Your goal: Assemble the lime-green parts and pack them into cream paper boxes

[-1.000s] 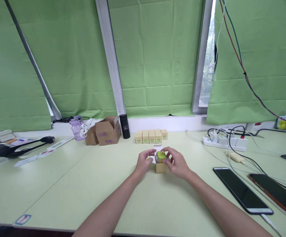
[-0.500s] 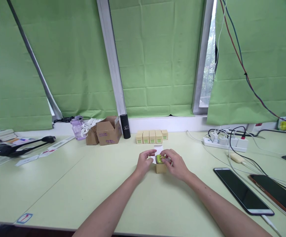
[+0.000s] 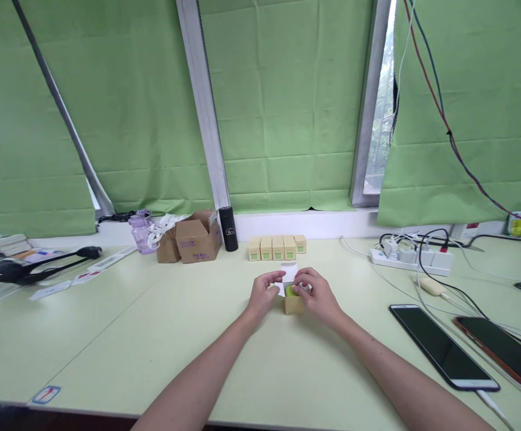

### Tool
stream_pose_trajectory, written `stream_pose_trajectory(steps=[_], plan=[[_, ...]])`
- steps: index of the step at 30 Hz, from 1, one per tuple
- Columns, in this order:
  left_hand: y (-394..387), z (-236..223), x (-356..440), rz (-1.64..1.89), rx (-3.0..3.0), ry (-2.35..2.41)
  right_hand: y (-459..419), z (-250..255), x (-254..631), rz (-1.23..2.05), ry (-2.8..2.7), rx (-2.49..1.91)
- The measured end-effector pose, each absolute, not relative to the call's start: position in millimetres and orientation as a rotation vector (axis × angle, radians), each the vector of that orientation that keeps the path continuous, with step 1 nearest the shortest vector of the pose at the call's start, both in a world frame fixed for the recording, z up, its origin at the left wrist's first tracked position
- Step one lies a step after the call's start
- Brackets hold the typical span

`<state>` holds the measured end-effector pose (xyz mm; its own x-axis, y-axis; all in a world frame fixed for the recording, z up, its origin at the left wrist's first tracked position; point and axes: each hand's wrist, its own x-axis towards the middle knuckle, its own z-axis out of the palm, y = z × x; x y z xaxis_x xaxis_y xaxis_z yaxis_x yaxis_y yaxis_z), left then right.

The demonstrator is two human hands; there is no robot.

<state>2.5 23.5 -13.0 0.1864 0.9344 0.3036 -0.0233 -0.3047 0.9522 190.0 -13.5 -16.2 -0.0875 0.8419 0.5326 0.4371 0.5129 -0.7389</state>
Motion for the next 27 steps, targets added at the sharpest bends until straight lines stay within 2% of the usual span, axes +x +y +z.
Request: stream_pose_trajectory(steps=[11, 27], plan=[[22.9, -10.1, 3.0, 1.258, 1.449, 0.879, -9.2, -17.1, 189.2, 0.588, -1.624, -1.102], [18.7, -7.5, 5.9, 1.253, 1.391, 0.881, -8.5, -17.5, 198.3, 0.458, -1.404, -1.066]])
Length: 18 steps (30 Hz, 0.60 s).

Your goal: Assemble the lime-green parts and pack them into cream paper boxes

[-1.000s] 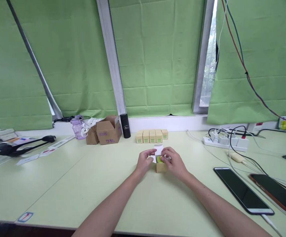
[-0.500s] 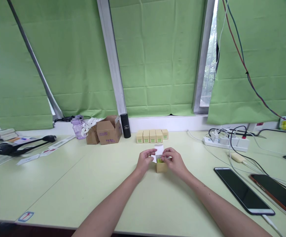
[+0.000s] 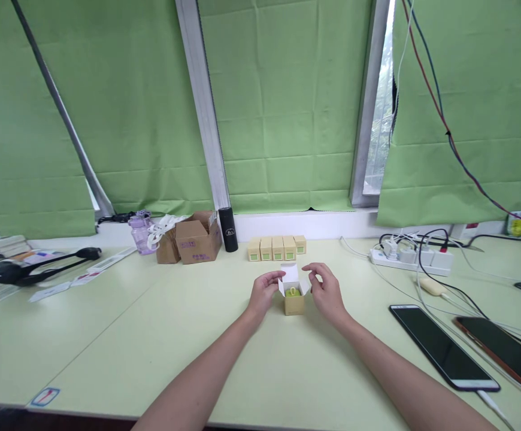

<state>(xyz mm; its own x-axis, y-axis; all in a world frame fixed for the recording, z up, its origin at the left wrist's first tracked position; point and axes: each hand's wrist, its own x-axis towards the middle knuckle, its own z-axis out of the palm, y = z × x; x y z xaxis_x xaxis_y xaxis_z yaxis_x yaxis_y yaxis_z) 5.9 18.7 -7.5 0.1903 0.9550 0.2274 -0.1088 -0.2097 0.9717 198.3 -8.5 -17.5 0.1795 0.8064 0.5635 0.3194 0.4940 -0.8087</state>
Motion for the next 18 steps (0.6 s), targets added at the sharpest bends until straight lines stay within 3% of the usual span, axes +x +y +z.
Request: stream_pose_trajectory(steps=[18], plan=[[16.2, -17.6, 10.1, 1.221, 1.534, 0.896, 4.0, -32.3, 194.9, 0.755, -1.125, -1.170]])
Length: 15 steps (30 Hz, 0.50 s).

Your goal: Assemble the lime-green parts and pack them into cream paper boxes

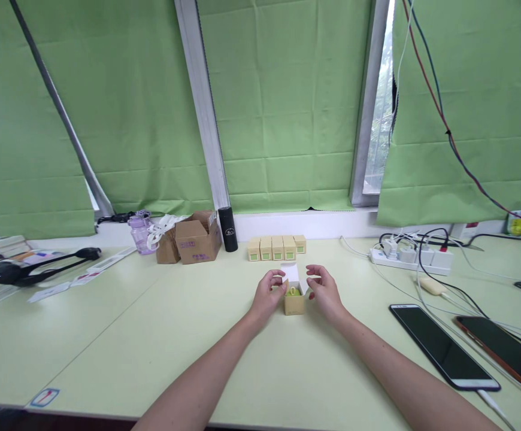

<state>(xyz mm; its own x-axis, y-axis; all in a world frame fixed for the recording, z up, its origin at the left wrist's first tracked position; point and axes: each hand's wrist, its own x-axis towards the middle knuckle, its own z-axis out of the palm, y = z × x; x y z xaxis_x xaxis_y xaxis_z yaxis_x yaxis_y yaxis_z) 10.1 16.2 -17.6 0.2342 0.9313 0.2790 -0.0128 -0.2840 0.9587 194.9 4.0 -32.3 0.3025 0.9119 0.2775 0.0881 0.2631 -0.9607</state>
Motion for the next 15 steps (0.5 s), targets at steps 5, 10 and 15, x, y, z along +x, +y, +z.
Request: stream_pose_trajectory(steps=[5, 10, 15], plan=[[15.5, -18.8, 10.9, 1.201, 1.583, 0.915, 1.5, -28.2, 193.4, 0.877, -1.056, -1.191], [12.3, -15.5, 11.2, 1.178, 1.587, 0.921, -0.6, -26.7, 192.4, 0.958, -1.004, -1.147], [12.6, -15.4, 11.7, 1.162, 1.582, 0.902, -1.8, -28.3, 189.4, 1.013, -1.031, -1.103]])
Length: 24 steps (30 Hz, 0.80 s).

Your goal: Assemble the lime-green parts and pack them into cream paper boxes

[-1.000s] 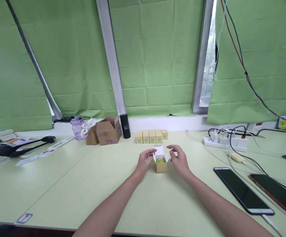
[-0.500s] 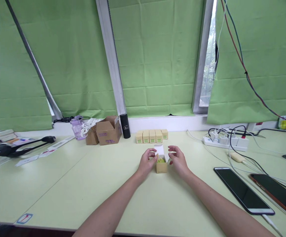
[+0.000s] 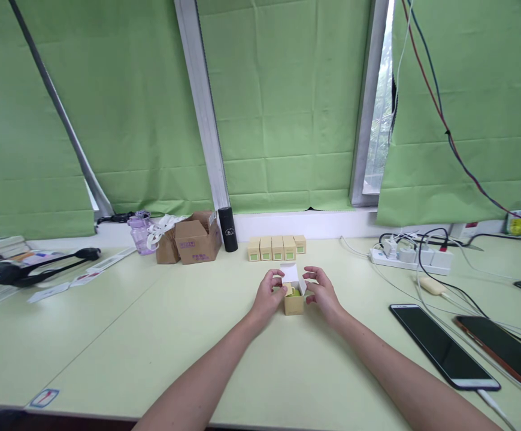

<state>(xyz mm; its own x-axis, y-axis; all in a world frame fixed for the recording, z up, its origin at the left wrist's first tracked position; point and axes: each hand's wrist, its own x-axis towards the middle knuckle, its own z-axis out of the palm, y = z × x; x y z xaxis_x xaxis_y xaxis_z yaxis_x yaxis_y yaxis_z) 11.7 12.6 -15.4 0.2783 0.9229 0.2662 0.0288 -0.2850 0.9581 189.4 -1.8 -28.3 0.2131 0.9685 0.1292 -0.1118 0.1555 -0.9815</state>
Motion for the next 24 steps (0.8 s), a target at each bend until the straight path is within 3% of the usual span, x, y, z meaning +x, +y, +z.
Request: stream_pose_trajectory(steps=[24], plan=[[11.2, -13.2, 12.6, 1.193, 1.613, 0.925, -10.6, -23.7, 180.7, 1.111, -1.171, -1.133]])
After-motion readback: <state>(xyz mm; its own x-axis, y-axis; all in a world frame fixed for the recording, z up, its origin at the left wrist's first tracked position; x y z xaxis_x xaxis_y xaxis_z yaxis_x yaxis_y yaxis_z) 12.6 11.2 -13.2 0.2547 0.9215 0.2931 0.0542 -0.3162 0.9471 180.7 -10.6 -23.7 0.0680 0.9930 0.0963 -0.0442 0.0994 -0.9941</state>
